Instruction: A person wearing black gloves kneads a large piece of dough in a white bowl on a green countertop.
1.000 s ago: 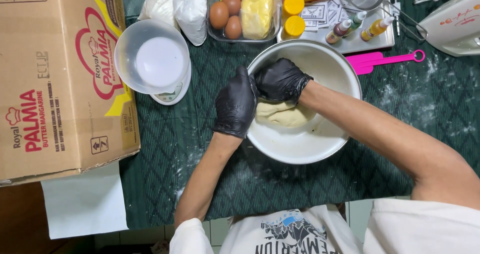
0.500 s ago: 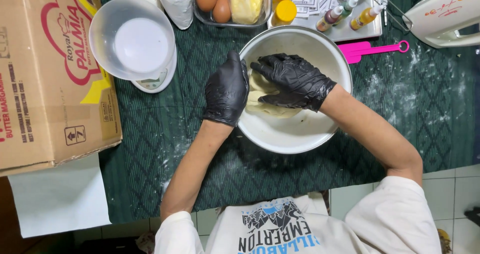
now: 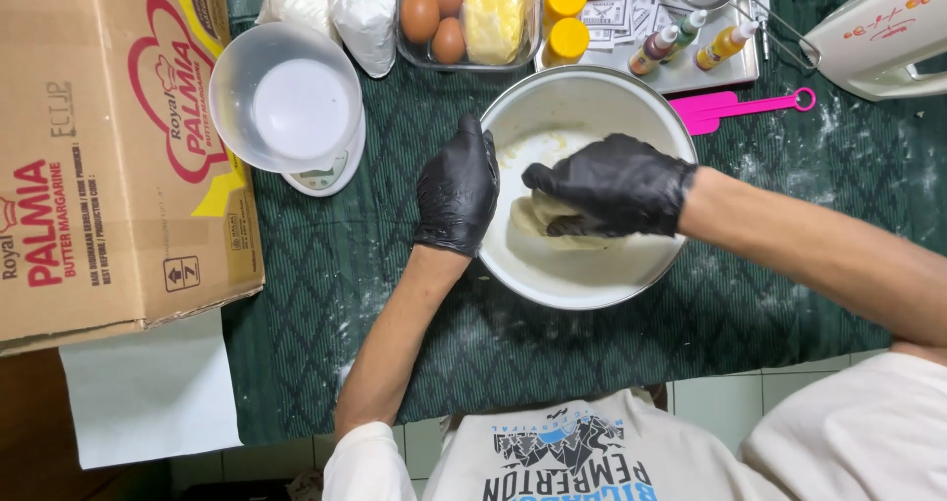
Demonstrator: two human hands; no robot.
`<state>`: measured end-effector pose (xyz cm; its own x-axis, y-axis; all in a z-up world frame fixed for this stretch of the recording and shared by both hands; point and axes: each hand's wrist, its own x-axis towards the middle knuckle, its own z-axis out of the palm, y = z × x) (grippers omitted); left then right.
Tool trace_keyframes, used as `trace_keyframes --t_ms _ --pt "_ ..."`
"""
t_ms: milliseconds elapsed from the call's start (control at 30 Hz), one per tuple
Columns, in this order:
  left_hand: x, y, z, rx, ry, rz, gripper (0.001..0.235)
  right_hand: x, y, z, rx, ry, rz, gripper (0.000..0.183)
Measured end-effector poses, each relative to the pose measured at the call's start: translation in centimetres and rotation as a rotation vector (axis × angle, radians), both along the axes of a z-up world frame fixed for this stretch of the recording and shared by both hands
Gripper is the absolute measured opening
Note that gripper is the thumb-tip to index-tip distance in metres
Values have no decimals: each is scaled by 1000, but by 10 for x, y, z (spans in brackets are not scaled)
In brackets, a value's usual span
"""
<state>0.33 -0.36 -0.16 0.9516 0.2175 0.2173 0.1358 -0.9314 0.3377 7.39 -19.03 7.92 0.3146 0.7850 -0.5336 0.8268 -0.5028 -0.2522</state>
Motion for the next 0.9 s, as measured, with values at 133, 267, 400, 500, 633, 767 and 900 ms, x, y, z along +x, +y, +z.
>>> trace_keyframes --t_ms 133,267,400,500,633,767,900 --pt "0 -1 -3 6 24 2 21 -39 -26 50 315 -726 167 31" --pt "-1 2 2 -21 12 -8 22 -70 -48 19 431 -376 58 40" --pt "0 2 -3 -48 21 -15 23 -47 -47 3 704 -276 167 41" --pt "0 2 4 0 9 -23 20 -19 -44 -14 408 -481 16 67" --pt "-1 1 11 58 11 -22 20 18 -24 -45 133 -268 -67 121" --pt "-1 2 9 16 13 -28 21 29 -17 -64 13 -103 -104 137" --pt "-1 1 9 67 14 -38 20 26 -24 -48 236 -110 -27 96"
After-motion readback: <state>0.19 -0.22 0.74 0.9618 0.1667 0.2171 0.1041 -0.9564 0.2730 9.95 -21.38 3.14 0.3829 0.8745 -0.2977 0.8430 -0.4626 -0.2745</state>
